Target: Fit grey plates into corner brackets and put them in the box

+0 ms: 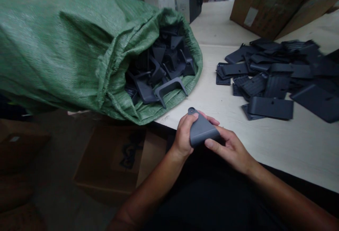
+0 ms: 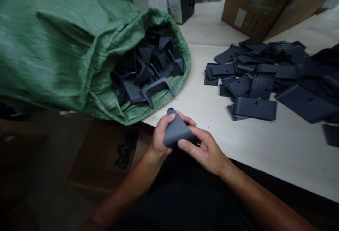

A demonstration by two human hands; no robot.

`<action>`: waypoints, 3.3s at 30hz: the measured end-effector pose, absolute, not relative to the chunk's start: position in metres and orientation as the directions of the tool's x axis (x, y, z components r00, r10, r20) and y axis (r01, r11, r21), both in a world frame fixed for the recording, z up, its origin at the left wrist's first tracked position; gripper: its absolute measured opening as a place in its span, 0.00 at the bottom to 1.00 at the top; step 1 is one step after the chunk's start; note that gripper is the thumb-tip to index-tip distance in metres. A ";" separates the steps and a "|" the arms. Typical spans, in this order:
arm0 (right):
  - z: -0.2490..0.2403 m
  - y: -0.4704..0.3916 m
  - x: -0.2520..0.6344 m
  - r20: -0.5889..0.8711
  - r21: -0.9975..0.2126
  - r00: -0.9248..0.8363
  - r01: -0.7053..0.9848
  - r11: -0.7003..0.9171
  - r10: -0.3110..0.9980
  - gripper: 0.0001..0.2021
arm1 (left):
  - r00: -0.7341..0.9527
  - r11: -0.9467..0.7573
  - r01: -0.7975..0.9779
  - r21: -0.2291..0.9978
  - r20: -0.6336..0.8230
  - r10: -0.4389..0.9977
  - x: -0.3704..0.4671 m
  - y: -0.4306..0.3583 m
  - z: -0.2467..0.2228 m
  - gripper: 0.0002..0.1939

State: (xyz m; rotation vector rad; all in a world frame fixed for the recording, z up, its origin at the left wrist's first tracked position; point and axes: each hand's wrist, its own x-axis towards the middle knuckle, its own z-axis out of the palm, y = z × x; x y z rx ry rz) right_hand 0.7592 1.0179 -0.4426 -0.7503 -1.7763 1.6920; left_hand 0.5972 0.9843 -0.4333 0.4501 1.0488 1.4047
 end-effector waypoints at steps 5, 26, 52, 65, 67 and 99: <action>-0.453 1.020 0.772 0.060 -0.994 -0.690 0.026 0.107 0.722 0.15 | -0.181 0.135 -0.659 0.740 -0.329 0.927 0.598 0.980 -0.430 0.13; -0.510 1.044 0.810 -0.124 -0.974 -0.667 0.224 0.039 0.734 0.23 | -0.650 0.182 -0.704 0.686 -0.726 0.225 0.472 0.793 -0.523 0.11; -0.504 1.057 0.827 -0.350 -0.931 -0.493 0.276 -0.239 0.796 0.35 | -0.752 0.461 -0.258 0.849 -0.476 0.456 0.476 0.801 -0.618 0.14; -0.524 1.052 0.823 -0.223 -0.974 -0.558 0.089 -0.209 0.799 0.34 | -0.493 0.133 0.488 0.863 0.146 0.858 0.464 0.932 -0.449 0.23; -0.526 1.049 0.824 -0.174 -0.984 -0.561 0.065 -0.166 0.809 0.33 | -0.467 0.141 0.597 0.789 0.200 0.861 0.443 0.965 -0.437 0.25; -0.535 1.042 0.821 0.037 -0.999 -0.571 -0.009 0.038 0.820 0.28 | -0.019 0.003 0.928 0.372 0.039 0.999 0.413 1.128 -0.430 0.14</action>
